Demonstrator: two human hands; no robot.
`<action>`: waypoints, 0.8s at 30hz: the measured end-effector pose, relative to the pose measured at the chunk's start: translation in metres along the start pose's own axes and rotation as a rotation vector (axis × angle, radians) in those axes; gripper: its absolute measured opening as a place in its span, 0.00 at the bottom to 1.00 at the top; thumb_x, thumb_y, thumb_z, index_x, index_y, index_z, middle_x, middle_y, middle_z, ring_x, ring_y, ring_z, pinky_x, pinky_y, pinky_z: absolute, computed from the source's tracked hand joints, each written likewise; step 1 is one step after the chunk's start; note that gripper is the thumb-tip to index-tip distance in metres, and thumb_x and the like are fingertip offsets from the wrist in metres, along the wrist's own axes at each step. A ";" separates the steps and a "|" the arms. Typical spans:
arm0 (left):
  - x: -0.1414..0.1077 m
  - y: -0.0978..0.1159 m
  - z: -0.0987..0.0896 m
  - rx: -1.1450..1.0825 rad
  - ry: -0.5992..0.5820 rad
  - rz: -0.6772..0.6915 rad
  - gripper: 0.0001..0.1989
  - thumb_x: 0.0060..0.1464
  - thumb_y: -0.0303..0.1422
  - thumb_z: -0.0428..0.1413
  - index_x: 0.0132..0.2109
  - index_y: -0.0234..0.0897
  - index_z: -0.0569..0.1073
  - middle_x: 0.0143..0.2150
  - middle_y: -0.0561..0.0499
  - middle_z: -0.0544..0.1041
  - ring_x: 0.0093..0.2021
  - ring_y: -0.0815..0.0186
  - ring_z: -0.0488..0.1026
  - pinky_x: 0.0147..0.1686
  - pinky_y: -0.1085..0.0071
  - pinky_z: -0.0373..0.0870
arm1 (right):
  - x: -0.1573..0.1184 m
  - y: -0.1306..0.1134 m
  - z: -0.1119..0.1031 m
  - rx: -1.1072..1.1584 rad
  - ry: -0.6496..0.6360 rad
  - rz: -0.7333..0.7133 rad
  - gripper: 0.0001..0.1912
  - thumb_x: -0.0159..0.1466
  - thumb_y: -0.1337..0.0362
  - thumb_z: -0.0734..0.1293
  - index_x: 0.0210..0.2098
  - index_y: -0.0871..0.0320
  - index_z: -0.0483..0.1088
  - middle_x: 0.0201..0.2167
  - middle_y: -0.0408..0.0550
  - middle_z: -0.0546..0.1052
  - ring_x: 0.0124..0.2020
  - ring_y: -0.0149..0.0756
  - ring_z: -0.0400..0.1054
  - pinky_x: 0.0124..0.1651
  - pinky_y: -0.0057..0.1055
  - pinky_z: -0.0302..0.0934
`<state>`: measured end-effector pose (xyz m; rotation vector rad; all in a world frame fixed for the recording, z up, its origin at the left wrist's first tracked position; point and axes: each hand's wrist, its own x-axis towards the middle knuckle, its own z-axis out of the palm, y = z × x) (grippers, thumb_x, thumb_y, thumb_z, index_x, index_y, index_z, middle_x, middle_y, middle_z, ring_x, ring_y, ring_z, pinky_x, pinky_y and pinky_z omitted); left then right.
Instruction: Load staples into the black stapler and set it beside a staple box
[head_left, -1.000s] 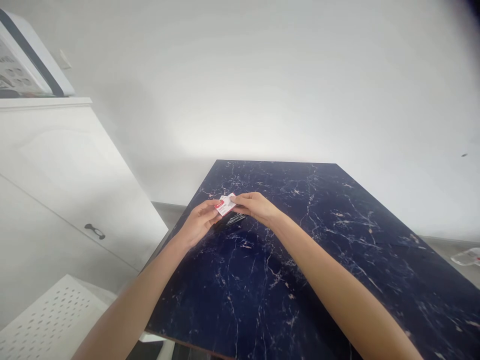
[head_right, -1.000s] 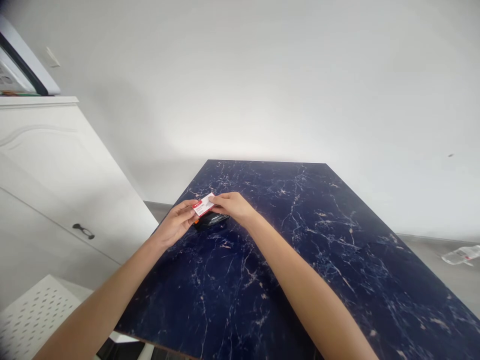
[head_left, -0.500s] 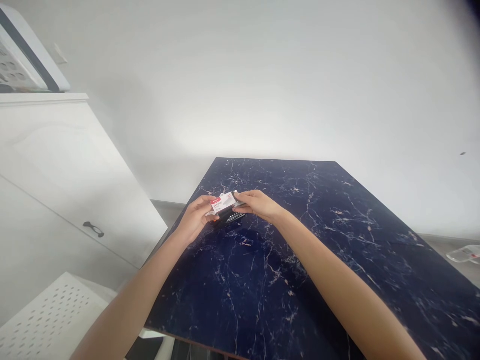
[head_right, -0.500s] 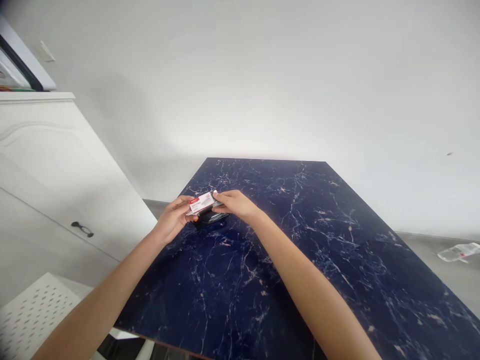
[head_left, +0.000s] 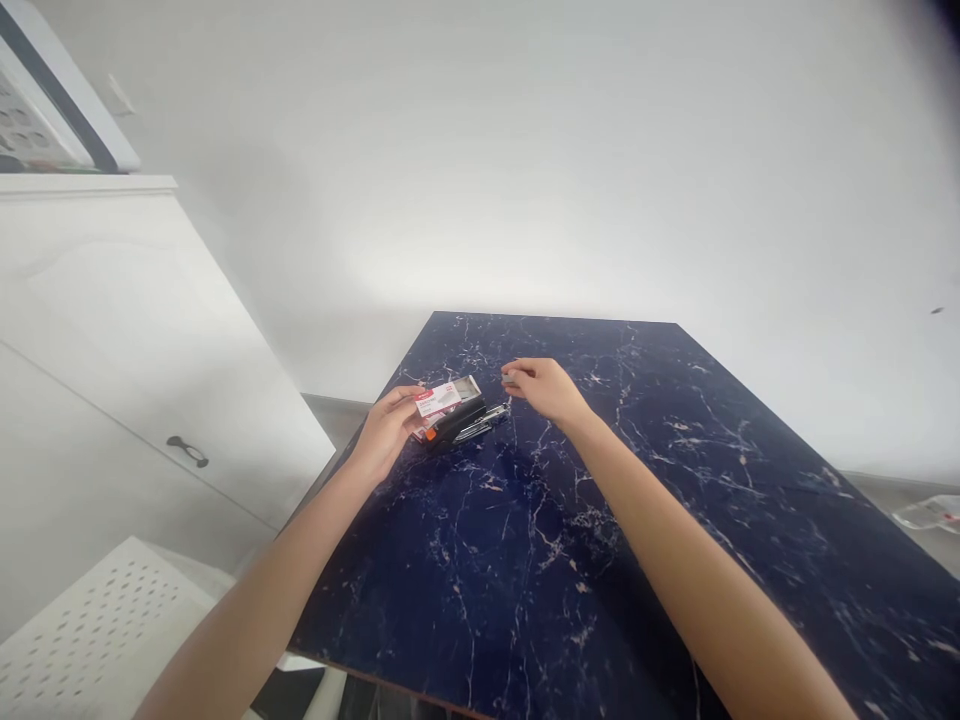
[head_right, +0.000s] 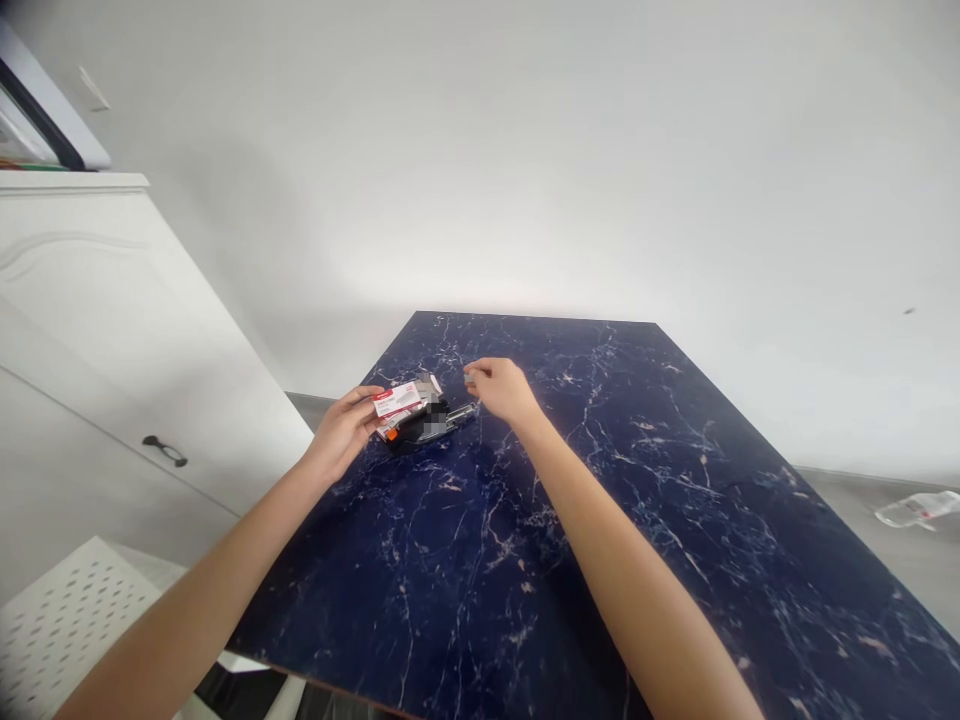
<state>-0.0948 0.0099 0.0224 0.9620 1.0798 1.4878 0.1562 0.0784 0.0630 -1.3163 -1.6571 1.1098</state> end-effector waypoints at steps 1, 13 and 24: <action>0.000 0.000 0.000 0.016 -0.004 0.006 0.14 0.48 0.35 0.68 0.41 0.35 0.78 0.45 0.44 0.82 0.45 0.60 0.78 0.43 0.67 0.74 | -0.002 -0.002 -0.002 -0.067 0.032 -0.036 0.13 0.67 0.67 0.64 0.47 0.59 0.78 0.48 0.54 0.81 0.44 0.40 0.79 0.49 0.34 0.73; 0.000 -0.006 -0.001 -0.111 -0.088 -0.097 0.12 0.48 0.32 0.68 0.41 0.37 0.79 0.42 0.47 0.83 0.42 0.63 0.79 0.38 0.72 0.75 | -0.025 -0.027 0.025 -0.375 -0.073 -0.576 0.14 0.66 0.70 0.65 0.48 0.53 0.77 0.48 0.50 0.80 0.47 0.41 0.73 0.54 0.39 0.66; 0.001 -0.005 -0.003 -0.161 -0.093 -0.124 0.12 0.49 0.30 0.68 0.41 0.37 0.78 0.43 0.46 0.83 0.41 0.65 0.79 0.35 0.75 0.75 | -0.020 -0.019 0.018 -0.312 -0.100 -0.529 0.15 0.65 0.62 0.68 0.52 0.51 0.75 0.55 0.50 0.77 0.55 0.44 0.70 0.55 0.40 0.66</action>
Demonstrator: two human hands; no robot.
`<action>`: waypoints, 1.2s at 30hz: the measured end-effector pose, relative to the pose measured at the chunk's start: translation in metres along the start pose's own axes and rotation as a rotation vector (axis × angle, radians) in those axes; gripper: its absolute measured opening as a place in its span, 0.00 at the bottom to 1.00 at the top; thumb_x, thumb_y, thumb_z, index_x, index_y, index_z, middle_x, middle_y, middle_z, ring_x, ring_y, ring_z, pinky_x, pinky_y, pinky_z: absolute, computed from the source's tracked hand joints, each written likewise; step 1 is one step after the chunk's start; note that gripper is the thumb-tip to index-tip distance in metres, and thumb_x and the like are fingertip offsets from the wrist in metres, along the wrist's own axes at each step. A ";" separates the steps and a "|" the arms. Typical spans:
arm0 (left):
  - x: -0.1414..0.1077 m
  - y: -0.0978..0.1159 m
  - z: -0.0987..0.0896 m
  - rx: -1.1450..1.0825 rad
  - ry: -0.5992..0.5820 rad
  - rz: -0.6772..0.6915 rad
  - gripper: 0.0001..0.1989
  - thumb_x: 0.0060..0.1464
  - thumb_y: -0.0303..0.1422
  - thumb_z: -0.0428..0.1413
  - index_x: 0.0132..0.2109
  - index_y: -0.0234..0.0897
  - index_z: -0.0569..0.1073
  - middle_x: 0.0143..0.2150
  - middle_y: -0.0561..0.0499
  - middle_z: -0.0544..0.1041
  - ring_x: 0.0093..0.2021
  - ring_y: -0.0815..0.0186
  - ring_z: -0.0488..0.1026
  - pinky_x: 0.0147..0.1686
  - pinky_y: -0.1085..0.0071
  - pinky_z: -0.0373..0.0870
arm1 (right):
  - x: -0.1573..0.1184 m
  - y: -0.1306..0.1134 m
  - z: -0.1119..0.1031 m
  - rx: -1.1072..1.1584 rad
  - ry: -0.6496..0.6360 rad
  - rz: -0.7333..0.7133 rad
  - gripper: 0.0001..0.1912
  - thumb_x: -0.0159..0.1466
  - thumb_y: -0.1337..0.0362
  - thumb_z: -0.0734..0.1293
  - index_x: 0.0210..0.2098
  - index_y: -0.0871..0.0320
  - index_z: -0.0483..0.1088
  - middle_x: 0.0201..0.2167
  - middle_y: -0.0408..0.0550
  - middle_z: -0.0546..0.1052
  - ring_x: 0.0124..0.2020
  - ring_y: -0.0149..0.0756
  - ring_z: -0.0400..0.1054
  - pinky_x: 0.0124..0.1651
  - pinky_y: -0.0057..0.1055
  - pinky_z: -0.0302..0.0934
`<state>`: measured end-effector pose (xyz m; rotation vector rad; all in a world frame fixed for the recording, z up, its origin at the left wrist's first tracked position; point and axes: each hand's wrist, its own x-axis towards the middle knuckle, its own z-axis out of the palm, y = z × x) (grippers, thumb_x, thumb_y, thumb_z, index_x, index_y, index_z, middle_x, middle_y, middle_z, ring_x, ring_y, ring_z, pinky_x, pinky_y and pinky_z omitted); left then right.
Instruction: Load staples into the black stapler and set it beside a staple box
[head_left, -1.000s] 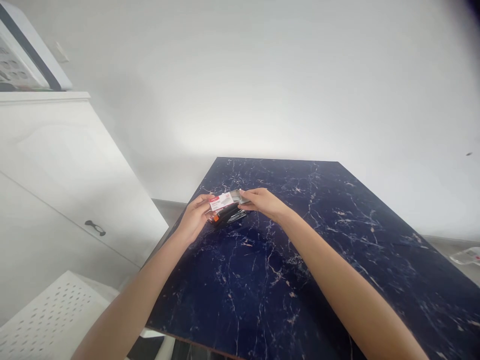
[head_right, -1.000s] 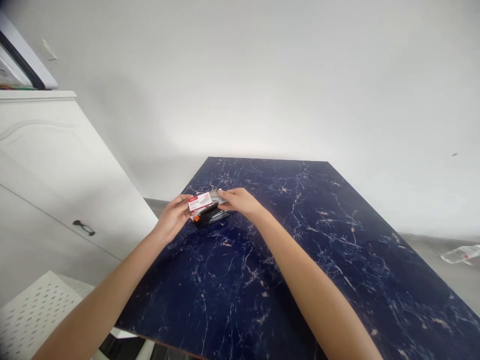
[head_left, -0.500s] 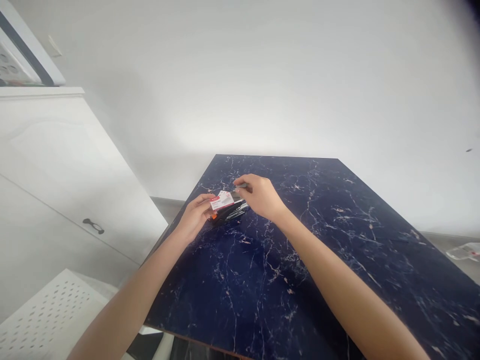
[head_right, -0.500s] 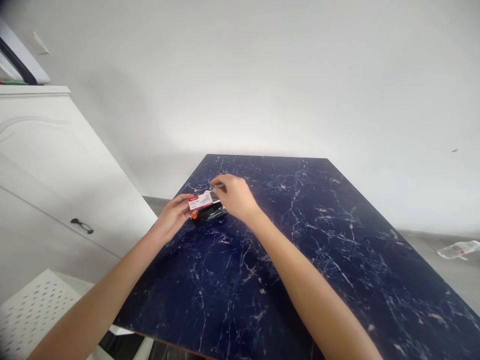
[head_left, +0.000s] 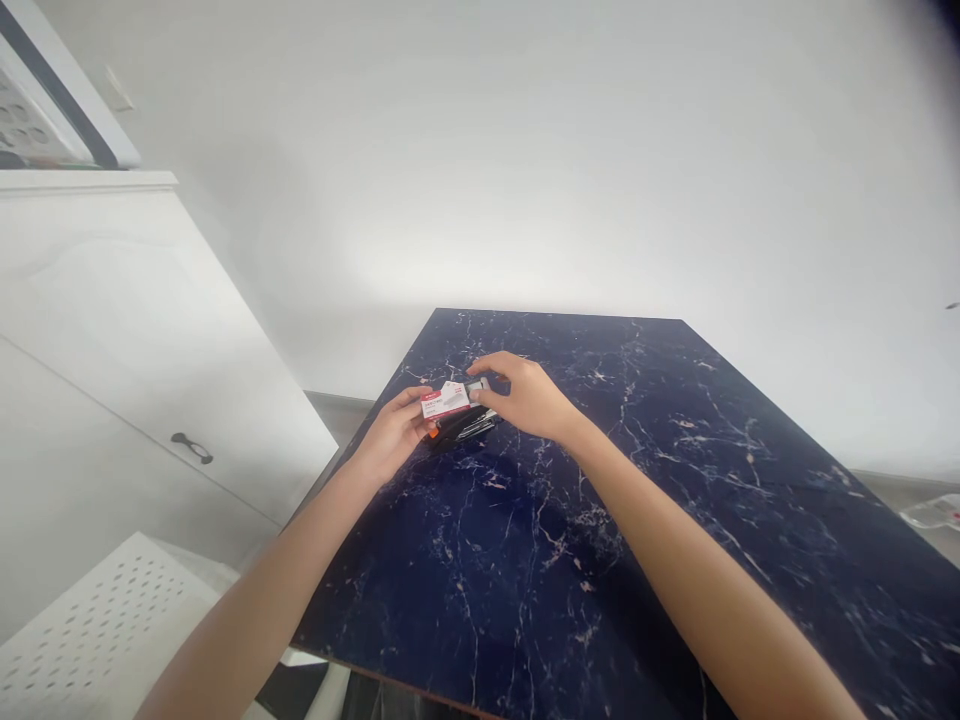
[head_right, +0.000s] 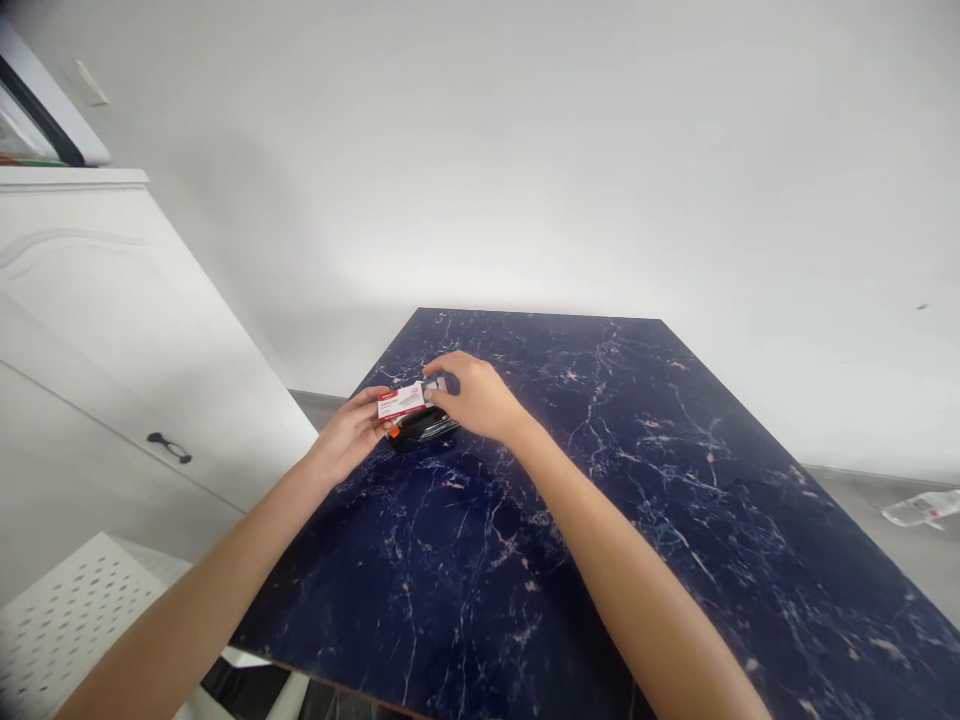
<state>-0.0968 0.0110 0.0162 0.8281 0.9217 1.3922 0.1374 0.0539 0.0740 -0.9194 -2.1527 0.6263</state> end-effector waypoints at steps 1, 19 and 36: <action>0.000 0.000 0.000 -0.003 0.004 0.003 0.12 0.49 0.30 0.68 0.42 0.37 0.78 0.43 0.45 0.83 0.41 0.65 0.79 0.35 0.75 0.76 | 0.001 0.002 0.000 0.022 0.012 0.043 0.15 0.66 0.61 0.68 0.52 0.52 0.75 0.55 0.51 0.77 0.53 0.44 0.71 0.53 0.39 0.68; 0.000 -0.001 0.001 0.030 -0.018 0.003 0.12 0.51 0.32 0.68 0.42 0.38 0.77 0.46 0.46 0.82 0.41 0.64 0.79 0.35 0.74 0.77 | 0.007 0.005 0.007 0.793 0.016 0.656 0.06 0.66 0.67 0.69 0.43 0.59 0.73 0.36 0.52 0.81 0.33 0.33 0.77 0.42 0.29 0.76; 0.005 0.005 -0.006 0.120 0.030 0.236 0.17 0.53 0.39 0.68 0.49 0.40 0.81 0.52 0.46 0.80 0.52 0.60 0.77 0.49 0.70 0.75 | 0.003 0.017 0.011 0.545 -0.157 0.420 0.12 0.65 0.56 0.70 0.41 0.56 0.80 0.41 0.49 0.82 0.40 0.36 0.77 0.44 0.29 0.74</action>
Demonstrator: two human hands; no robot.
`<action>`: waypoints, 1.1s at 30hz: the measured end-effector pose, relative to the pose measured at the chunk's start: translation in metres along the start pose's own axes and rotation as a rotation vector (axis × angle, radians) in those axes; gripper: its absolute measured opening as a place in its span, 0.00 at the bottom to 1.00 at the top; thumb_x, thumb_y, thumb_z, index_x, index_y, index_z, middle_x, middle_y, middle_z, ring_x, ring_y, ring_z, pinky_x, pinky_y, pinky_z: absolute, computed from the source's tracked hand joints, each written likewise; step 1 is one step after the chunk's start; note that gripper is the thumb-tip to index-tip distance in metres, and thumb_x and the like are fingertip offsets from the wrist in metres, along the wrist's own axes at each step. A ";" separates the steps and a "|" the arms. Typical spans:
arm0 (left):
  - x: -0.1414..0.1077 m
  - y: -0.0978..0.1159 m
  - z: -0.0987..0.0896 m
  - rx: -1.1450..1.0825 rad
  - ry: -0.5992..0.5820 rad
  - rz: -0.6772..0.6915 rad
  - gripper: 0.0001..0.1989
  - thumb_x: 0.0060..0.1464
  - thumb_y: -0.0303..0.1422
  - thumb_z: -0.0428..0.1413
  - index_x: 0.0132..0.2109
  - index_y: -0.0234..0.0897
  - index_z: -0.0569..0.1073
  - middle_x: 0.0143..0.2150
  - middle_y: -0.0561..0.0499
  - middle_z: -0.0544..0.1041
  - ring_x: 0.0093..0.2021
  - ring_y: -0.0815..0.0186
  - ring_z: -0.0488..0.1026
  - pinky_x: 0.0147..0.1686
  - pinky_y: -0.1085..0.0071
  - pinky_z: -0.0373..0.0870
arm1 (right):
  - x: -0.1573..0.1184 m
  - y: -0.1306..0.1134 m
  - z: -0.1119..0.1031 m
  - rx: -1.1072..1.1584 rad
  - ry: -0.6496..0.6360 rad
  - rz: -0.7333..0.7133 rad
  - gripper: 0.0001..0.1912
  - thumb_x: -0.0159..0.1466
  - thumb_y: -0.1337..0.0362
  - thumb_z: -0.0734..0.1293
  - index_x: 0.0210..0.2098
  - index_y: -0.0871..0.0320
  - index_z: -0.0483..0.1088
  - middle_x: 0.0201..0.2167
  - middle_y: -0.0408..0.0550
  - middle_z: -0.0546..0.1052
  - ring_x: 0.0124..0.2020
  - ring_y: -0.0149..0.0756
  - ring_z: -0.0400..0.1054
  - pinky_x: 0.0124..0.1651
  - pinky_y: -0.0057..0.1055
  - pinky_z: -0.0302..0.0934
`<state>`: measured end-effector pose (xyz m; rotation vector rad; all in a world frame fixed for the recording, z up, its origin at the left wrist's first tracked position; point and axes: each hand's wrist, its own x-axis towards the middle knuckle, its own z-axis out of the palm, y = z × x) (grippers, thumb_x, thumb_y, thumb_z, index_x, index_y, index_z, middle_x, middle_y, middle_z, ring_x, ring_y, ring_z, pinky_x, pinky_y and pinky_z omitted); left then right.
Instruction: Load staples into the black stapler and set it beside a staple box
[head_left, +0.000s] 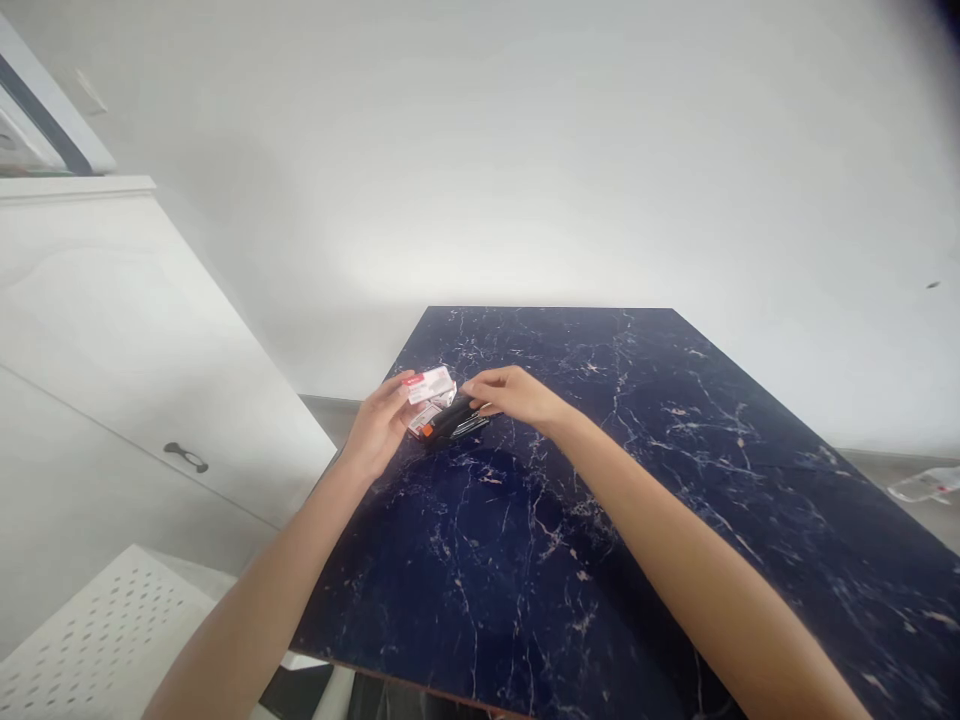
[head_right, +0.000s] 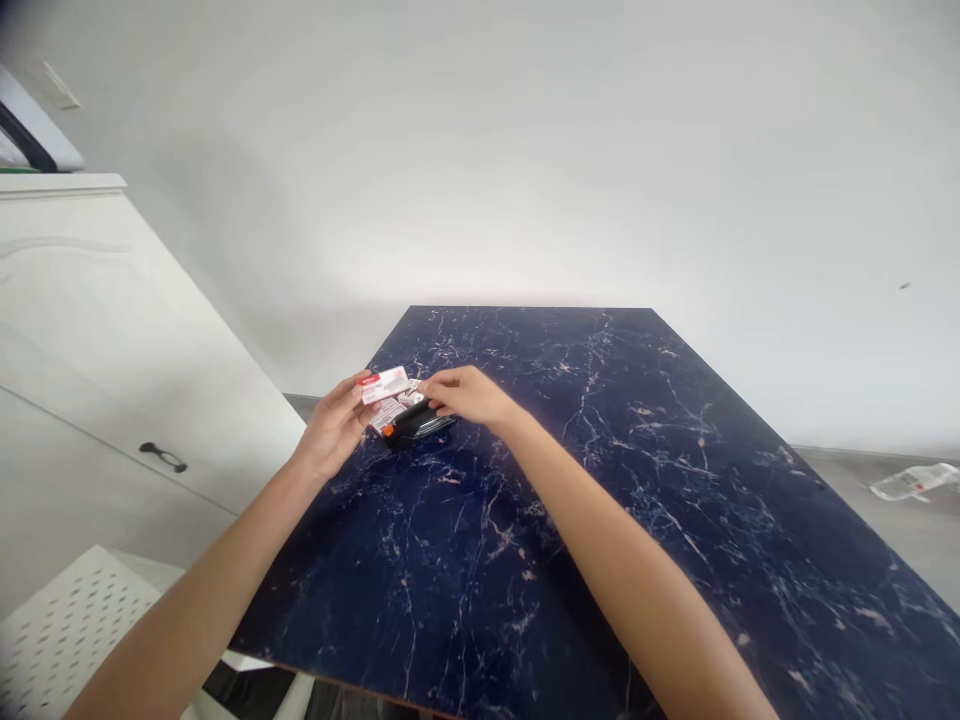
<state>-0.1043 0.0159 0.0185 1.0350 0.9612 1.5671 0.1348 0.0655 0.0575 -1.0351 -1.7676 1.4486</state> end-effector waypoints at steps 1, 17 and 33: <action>0.004 -0.001 -0.005 0.086 0.061 0.044 0.16 0.54 0.41 0.66 0.48 0.40 0.80 0.53 0.46 0.80 0.53 0.60 0.76 0.49 0.68 0.74 | 0.001 0.000 -0.008 -0.093 0.053 -0.032 0.13 0.66 0.54 0.69 0.42 0.55 0.80 0.41 0.49 0.82 0.41 0.37 0.77 0.44 0.30 0.73; 0.013 -0.016 -0.039 0.889 -0.127 0.190 0.22 0.47 0.44 0.67 0.49 0.41 0.81 0.47 0.40 0.81 0.51 0.46 0.73 0.53 0.62 0.64 | -0.009 0.079 -0.004 -0.426 0.259 -0.015 0.31 0.64 0.62 0.67 0.66 0.57 0.61 0.64 0.56 0.70 0.58 0.44 0.72 0.62 0.40 0.64; 0.018 -0.007 -0.048 1.672 -0.046 0.214 0.19 0.64 0.36 0.48 0.54 0.40 0.78 0.58 0.41 0.77 0.57 0.43 0.69 0.55 0.49 0.65 | -0.036 0.089 0.017 -0.489 0.321 -0.112 0.29 0.64 0.64 0.66 0.64 0.56 0.65 0.60 0.54 0.74 0.61 0.46 0.68 0.65 0.46 0.61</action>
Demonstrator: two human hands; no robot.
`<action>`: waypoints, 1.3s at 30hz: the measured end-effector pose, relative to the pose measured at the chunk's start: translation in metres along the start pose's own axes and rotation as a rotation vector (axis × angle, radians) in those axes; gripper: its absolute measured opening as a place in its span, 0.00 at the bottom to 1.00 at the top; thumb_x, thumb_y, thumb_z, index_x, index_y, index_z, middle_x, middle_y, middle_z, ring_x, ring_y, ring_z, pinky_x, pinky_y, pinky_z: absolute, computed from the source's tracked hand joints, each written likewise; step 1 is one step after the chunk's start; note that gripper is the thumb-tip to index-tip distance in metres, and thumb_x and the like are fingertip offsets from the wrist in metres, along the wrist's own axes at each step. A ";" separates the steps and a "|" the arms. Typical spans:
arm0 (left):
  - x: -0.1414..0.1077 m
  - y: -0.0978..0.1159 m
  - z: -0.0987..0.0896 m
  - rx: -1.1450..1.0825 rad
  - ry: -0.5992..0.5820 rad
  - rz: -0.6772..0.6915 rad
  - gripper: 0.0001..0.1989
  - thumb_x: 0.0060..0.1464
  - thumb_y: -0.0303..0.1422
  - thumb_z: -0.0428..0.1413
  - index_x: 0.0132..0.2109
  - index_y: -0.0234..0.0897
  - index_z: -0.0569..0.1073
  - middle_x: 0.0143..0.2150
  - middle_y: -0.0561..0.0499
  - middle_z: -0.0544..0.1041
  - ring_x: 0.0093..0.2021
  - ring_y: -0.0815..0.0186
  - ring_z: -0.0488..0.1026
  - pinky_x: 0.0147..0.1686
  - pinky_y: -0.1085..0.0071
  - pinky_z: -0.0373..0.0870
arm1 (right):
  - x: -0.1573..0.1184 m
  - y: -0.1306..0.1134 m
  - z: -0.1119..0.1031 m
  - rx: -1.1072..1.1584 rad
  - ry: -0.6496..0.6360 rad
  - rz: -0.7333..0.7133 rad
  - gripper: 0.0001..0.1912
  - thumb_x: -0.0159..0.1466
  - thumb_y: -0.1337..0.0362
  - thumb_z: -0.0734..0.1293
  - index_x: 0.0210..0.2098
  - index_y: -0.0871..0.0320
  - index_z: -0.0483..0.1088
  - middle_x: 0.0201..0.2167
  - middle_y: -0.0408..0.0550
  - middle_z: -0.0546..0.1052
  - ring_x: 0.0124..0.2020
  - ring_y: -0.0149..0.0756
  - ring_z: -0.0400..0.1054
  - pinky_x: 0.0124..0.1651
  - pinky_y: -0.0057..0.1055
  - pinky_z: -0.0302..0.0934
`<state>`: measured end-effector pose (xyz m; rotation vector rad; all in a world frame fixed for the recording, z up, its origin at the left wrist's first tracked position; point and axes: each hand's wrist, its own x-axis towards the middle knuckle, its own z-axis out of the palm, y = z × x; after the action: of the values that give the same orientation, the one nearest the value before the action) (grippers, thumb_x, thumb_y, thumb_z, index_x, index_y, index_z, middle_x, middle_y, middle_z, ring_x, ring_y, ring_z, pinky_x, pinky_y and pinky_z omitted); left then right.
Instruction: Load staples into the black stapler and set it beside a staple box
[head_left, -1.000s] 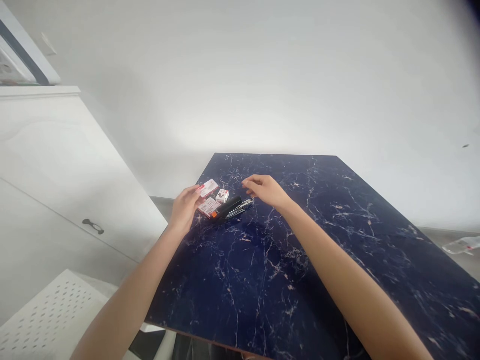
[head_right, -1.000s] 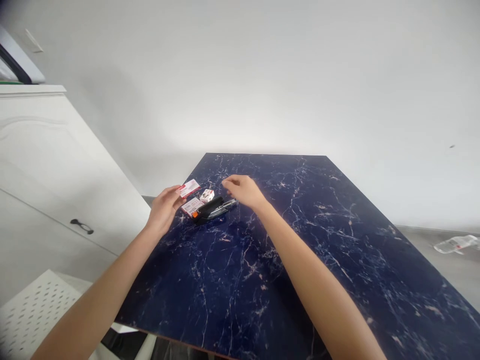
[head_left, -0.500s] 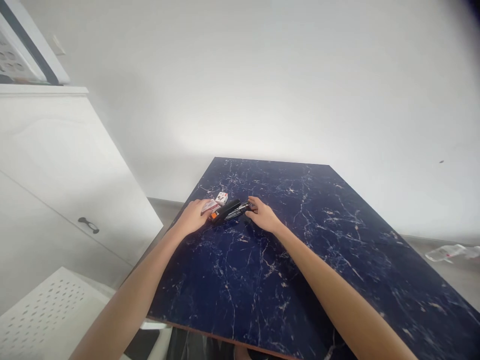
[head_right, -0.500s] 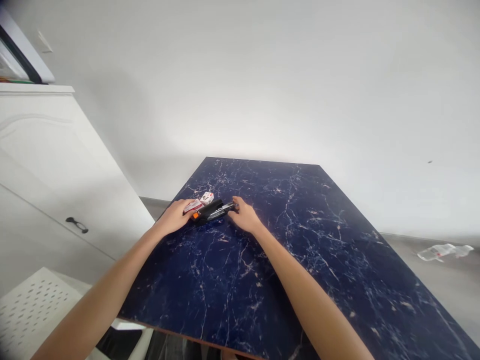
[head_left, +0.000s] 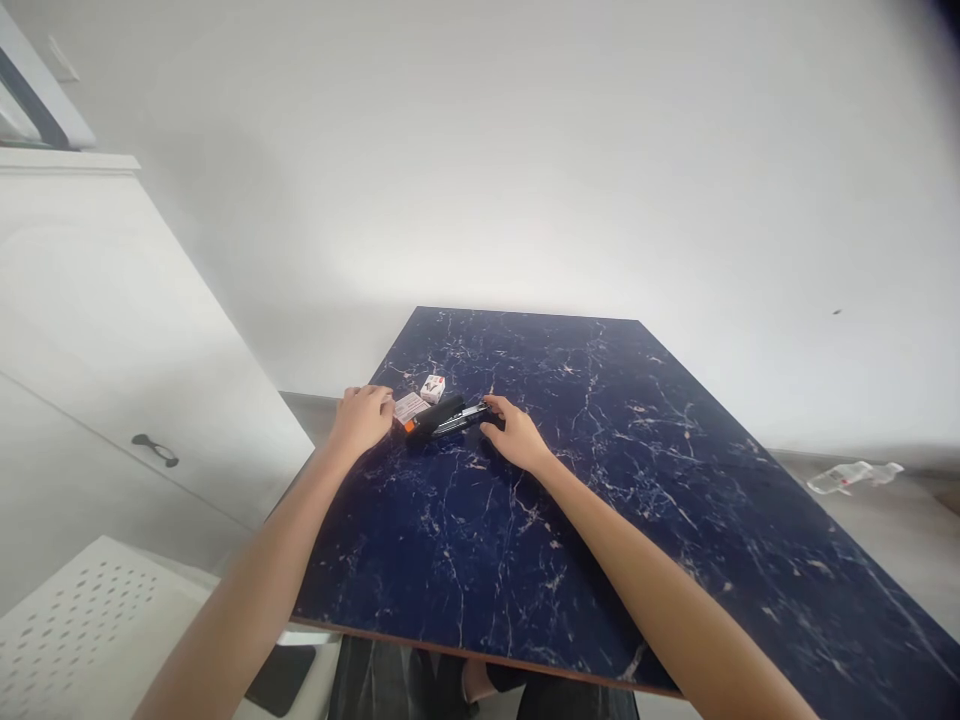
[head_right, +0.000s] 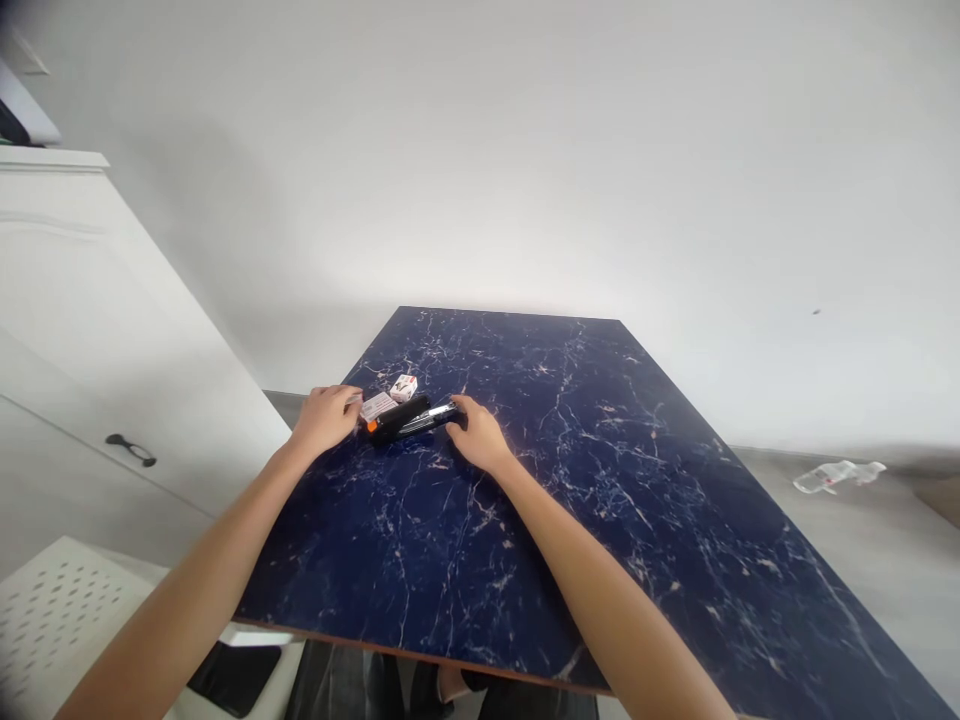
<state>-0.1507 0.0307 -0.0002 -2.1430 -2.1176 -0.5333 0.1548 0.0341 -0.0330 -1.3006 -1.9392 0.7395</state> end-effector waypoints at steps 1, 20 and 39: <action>0.001 -0.003 0.003 -0.016 -0.022 0.020 0.19 0.64 0.36 0.47 0.54 0.40 0.78 0.58 0.42 0.77 0.57 0.44 0.69 0.56 0.49 0.64 | -0.001 -0.001 0.001 -0.024 0.013 -0.003 0.28 0.64 0.64 0.66 0.63 0.56 0.65 0.59 0.54 0.75 0.61 0.47 0.69 0.65 0.46 0.61; -0.007 0.023 -0.009 -0.382 -0.065 0.146 0.19 0.66 0.38 0.47 0.55 0.40 0.77 0.57 0.44 0.78 0.54 0.53 0.75 0.56 0.59 0.68 | -0.023 0.000 -0.035 -0.101 -0.093 -0.052 0.08 0.65 0.65 0.66 0.43 0.53 0.74 0.35 0.44 0.79 0.34 0.35 0.72 0.40 0.32 0.66; -0.012 0.026 -0.021 -0.717 -0.647 0.091 0.27 0.62 0.48 0.55 0.63 0.41 0.71 0.41 0.47 0.82 0.38 0.59 0.80 0.43 0.63 0.76 | -0.048 -0.026 0.000 0.308 0.029 0.233 0.39 0.60 0.67 0.68 0.69 0.51 0.56 0.62 0.60 0.72 0.46 0.43 0.78 0.50 0.39 0.72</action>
<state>-0.1293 0.0125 0.0204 -3.1435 -2.3398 -0.7578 0.1535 -0.0192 -0.0241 -1.3455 -1.5899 1.0812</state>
